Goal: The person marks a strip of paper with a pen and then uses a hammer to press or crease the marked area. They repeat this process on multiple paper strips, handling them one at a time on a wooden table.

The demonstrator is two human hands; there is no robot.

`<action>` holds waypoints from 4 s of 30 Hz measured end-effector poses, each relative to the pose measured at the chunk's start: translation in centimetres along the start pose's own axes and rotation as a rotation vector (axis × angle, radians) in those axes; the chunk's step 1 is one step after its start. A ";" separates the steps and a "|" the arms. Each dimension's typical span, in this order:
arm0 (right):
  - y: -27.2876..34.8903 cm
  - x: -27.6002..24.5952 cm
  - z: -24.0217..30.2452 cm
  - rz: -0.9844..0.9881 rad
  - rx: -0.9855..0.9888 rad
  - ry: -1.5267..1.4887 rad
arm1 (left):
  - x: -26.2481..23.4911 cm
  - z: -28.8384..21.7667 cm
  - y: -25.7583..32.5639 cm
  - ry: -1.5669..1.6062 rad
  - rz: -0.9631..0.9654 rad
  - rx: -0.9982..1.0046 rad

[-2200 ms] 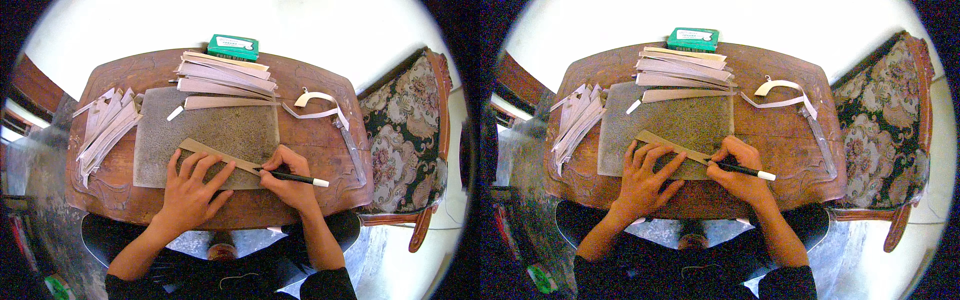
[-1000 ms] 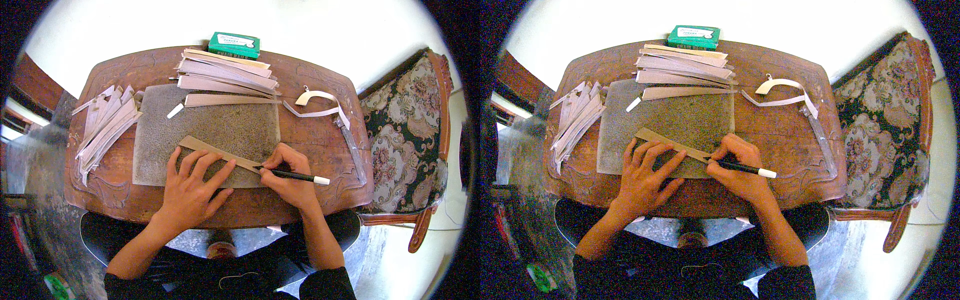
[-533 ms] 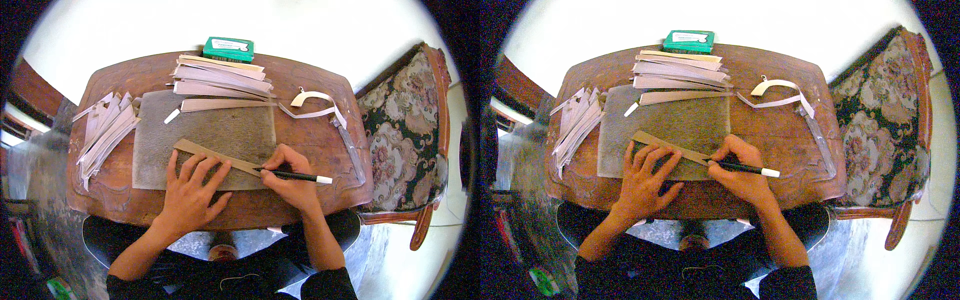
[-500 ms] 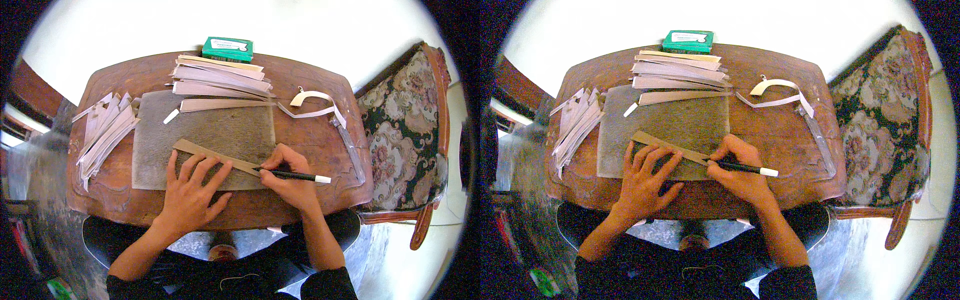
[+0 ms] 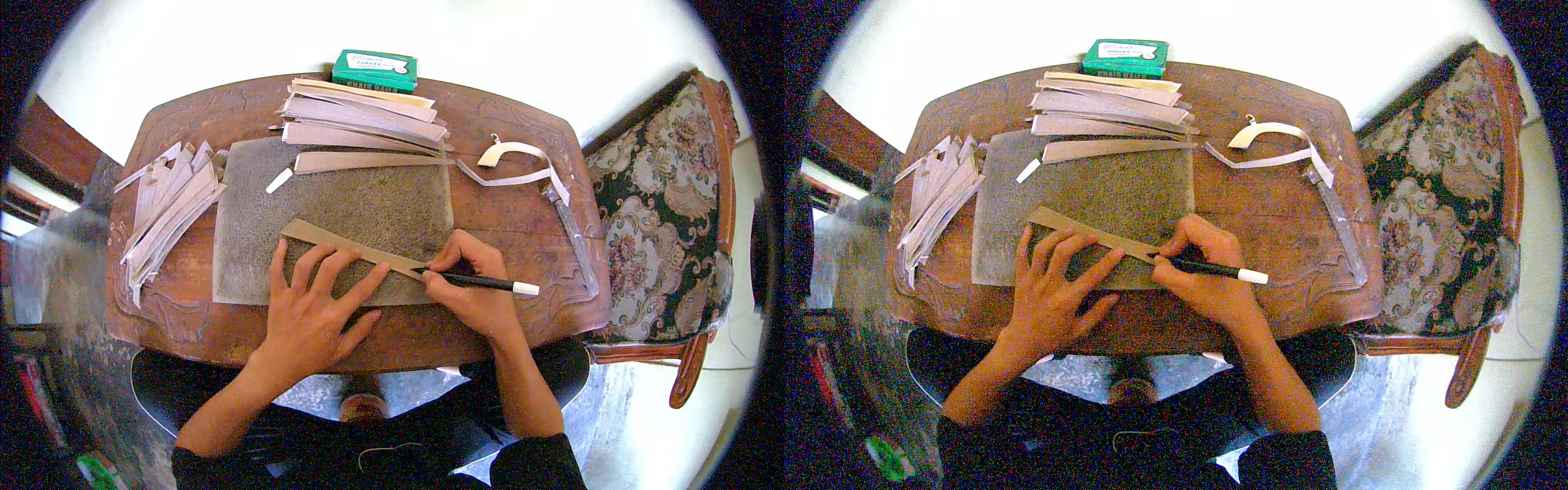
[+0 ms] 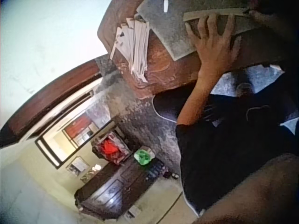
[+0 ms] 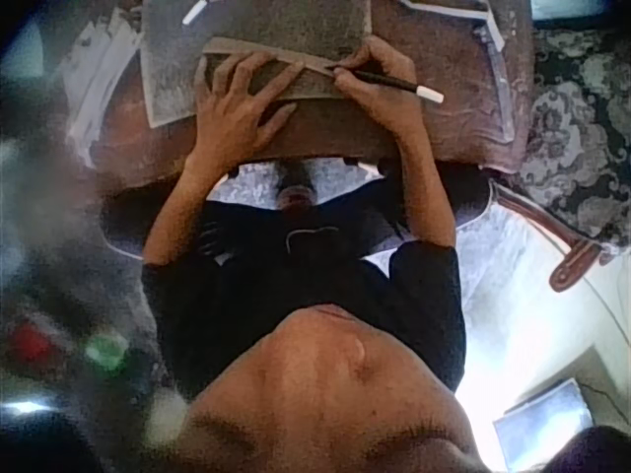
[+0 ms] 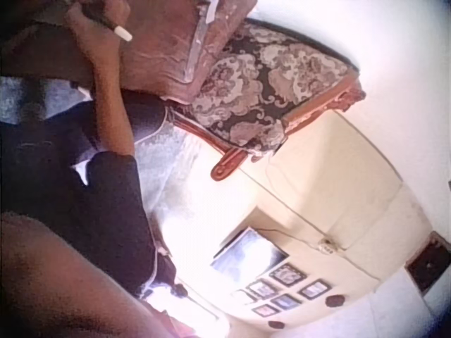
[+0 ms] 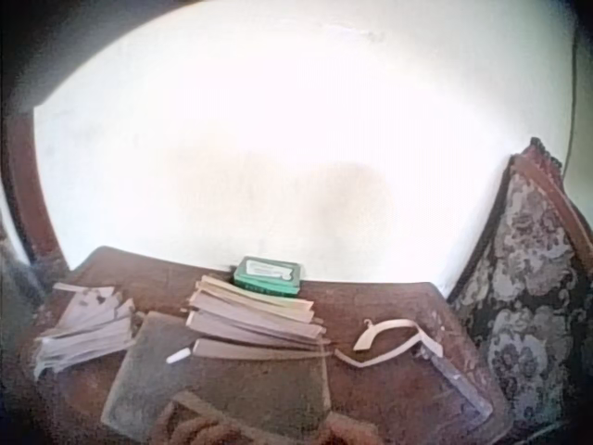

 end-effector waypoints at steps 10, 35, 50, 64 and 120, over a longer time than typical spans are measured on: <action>-0.2 0.0 0.3 -0.014 -0.037 0.017 | -0.1 0.0 0.0 -0.004 0.003 -0.006; -0.2 0.1 0.3 -0.005 -0.046 0.028 | 0.0 0.0 0.0 0.010 0.012 0.000; 0.1 -0.4 0.2 -0.042 0.010 -0.131 | -0.5 0.8 -0.4 0.021 0.035 -0.026; -0.6 0.5 0.1 -0.029 -0.030 0.008 | -0.6 0.4 -0.5 0.000 0.033 -0.005; -0.7 1.0 0.6 -0.020 -0.059 -0.044 | -0.8 1.2 -0.7 0.016 0.078 0.013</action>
Point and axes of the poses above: each hand's wrist, its own y-axis away from the middle knuckle, its own x-axis out of the palm, z = x × y, the point moved 2 cm from there along -y, towards the middle knuckle, and after that the axes turned 9 degrees about -y, right-handed, at the moved point
